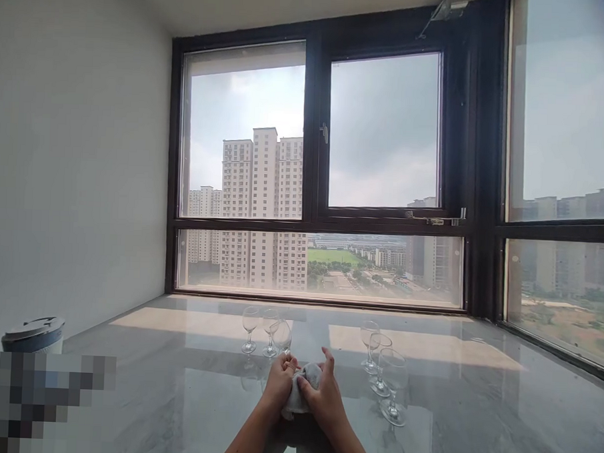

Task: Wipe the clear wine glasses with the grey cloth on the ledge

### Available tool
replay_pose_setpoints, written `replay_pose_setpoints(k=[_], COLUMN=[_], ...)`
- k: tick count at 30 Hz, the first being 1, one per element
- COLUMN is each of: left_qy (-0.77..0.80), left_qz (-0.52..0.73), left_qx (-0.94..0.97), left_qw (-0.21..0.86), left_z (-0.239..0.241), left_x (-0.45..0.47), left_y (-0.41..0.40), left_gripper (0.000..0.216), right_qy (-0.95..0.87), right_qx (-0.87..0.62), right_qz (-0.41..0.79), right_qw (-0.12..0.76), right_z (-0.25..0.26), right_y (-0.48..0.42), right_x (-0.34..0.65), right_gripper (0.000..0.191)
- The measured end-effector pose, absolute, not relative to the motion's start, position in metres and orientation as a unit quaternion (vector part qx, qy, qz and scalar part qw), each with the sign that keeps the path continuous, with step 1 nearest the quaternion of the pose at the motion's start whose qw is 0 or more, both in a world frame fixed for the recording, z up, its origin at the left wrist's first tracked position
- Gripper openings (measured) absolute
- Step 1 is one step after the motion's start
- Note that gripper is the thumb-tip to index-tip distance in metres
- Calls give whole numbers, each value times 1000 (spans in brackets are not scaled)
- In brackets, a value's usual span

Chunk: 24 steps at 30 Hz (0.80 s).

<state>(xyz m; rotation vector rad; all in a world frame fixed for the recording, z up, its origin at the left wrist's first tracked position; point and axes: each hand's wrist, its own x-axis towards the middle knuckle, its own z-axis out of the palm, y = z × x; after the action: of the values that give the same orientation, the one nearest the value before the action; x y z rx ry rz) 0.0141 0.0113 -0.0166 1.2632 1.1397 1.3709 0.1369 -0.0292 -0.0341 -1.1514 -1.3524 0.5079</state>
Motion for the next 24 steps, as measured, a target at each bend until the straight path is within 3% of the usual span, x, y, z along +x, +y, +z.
replay_pose_setpoints(k=[7,13,21,24], left_qy=[470,436,418,432], left_qz=[510,397,363,380], left_qx=[626,765,792,775], left_qw=[357,260,256,263], left_z=[-19,-17,-13,-10], left_x=[12,15,15,15], left_y=[5,-6,-15,-18], left_gripper=[18,32,24,30], right_qy=[-547,-519,-483,-480], right_qx=[-518,-495,-471,-470], right_qz=[195,211,254,255], right_qw=[628,665,693,696], right_z=[-33,-25,-18,-14], right_y=[-27,-27,-30,-28], right_x=[142,145,149,153], right_gripper=[72,76,80,82])
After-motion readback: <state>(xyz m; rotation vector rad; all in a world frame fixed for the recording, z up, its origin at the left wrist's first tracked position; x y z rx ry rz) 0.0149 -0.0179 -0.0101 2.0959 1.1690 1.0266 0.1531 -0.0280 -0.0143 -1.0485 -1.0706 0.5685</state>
